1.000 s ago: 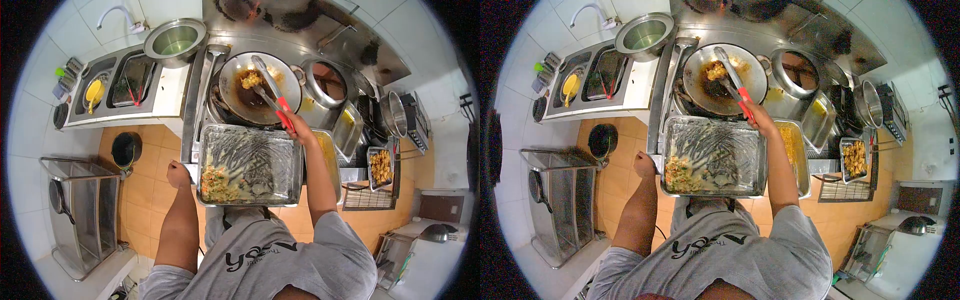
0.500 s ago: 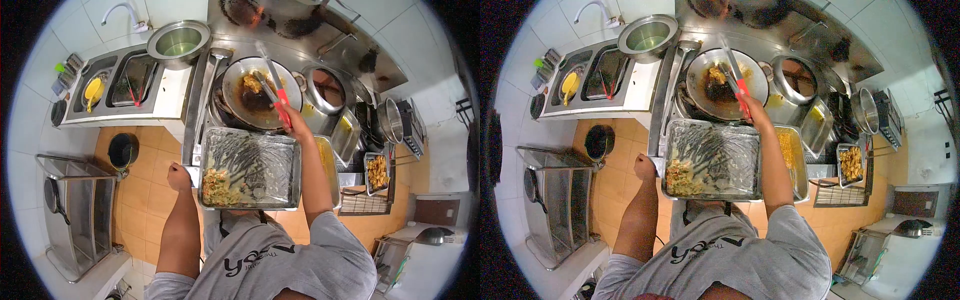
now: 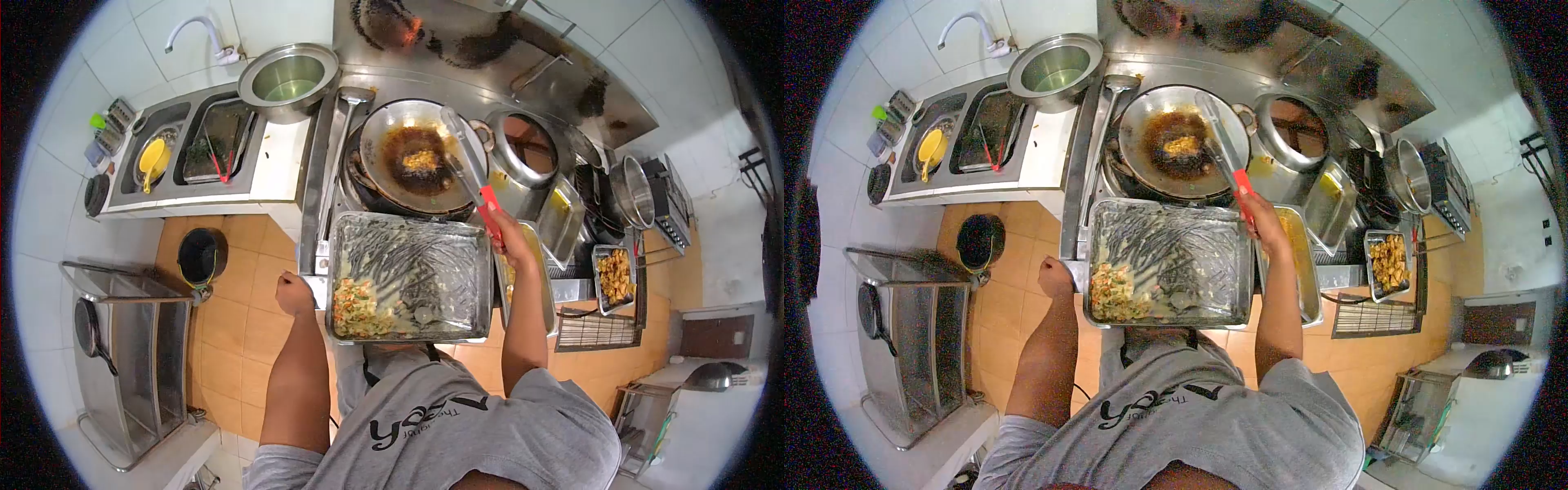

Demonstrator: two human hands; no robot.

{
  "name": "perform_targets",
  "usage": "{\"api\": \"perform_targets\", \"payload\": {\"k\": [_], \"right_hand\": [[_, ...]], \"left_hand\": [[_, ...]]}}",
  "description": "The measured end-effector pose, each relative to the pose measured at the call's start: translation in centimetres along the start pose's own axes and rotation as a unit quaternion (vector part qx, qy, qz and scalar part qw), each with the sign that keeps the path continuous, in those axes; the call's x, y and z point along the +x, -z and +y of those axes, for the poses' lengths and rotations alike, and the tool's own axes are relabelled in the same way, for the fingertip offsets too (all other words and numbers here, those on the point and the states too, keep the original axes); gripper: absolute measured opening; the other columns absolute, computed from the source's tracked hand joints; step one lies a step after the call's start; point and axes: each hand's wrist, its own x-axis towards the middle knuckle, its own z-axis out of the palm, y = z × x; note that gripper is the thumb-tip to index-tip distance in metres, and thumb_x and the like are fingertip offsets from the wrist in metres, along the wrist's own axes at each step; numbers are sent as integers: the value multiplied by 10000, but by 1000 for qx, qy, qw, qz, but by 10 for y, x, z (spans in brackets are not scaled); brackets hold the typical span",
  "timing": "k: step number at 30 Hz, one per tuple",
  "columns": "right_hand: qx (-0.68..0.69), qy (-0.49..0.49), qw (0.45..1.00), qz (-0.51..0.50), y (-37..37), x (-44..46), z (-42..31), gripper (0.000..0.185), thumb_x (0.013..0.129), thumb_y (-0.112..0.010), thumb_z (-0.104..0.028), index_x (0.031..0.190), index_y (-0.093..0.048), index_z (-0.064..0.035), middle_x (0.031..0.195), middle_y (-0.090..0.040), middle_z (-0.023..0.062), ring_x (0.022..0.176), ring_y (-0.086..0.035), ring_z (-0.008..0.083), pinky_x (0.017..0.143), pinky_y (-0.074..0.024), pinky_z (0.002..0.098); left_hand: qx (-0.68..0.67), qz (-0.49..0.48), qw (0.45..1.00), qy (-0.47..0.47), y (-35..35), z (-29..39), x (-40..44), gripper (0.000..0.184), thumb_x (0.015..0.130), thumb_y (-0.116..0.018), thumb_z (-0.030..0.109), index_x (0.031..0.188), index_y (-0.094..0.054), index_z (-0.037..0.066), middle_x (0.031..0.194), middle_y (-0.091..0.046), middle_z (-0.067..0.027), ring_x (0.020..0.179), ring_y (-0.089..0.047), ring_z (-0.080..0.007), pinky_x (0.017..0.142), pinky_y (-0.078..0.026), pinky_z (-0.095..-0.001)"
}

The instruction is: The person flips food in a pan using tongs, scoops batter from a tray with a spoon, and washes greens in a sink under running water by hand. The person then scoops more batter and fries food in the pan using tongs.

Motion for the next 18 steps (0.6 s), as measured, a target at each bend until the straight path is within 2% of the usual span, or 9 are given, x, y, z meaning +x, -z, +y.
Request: {"api": "perform_targets", "payload": {"k": [5, 11, 15, 18], "right_hand": [[-108, 11, 993, 41, 13, -11, 3, 442, 809, -537, -504, 1013, -559, -112, 574, -420, -50, 399, -329, 35, 354, -220, 199], [-102, -8, 995, 12, 9, -13, -5, 424, 807, -536, -504, 961, -574, -111, 575, -434, -43, 399, -330, 42, 361, -229, 212], [-210, -15, 978, -1, 21, -15, -15, 436, 805, -507, -540, 867, -576, -114, 578, -453, -30, 396, -332, 49, 358, -222, 210], [-207, -49, 976, -36, 32, -35, -43, 469, 794, -499, -573, 816, -562, -109, 558, -443, -30, 391, -333, 48, 353, -222, 210]], "left_hand": [[-11, 20, 1000, -10, -1, -1, -2, 406, 856, -372, 346, 807, -629, 36, 768, -620, -197, 710, -585, -392, 616, -459, -480], [71, 22, 997, -31, 0, 3, -3, 405, 858, -351, 345, 806, -630, 55, 761, -621, -189, 716, -593, -382, 607, -465, -486], [63, 22, 998, -6, 2, 6, -3, 432, 856, -320, 357, 814, -636, 66, 784, -628, -175, 743, -594, -380, 658, -462, -489], [74, 8, 997, 11, 8, 11, -6, 438, 848, -316, 362, 820, -639, 67, 798, -630, -175, 751, -596, -375, 677, -461, -484]]}}
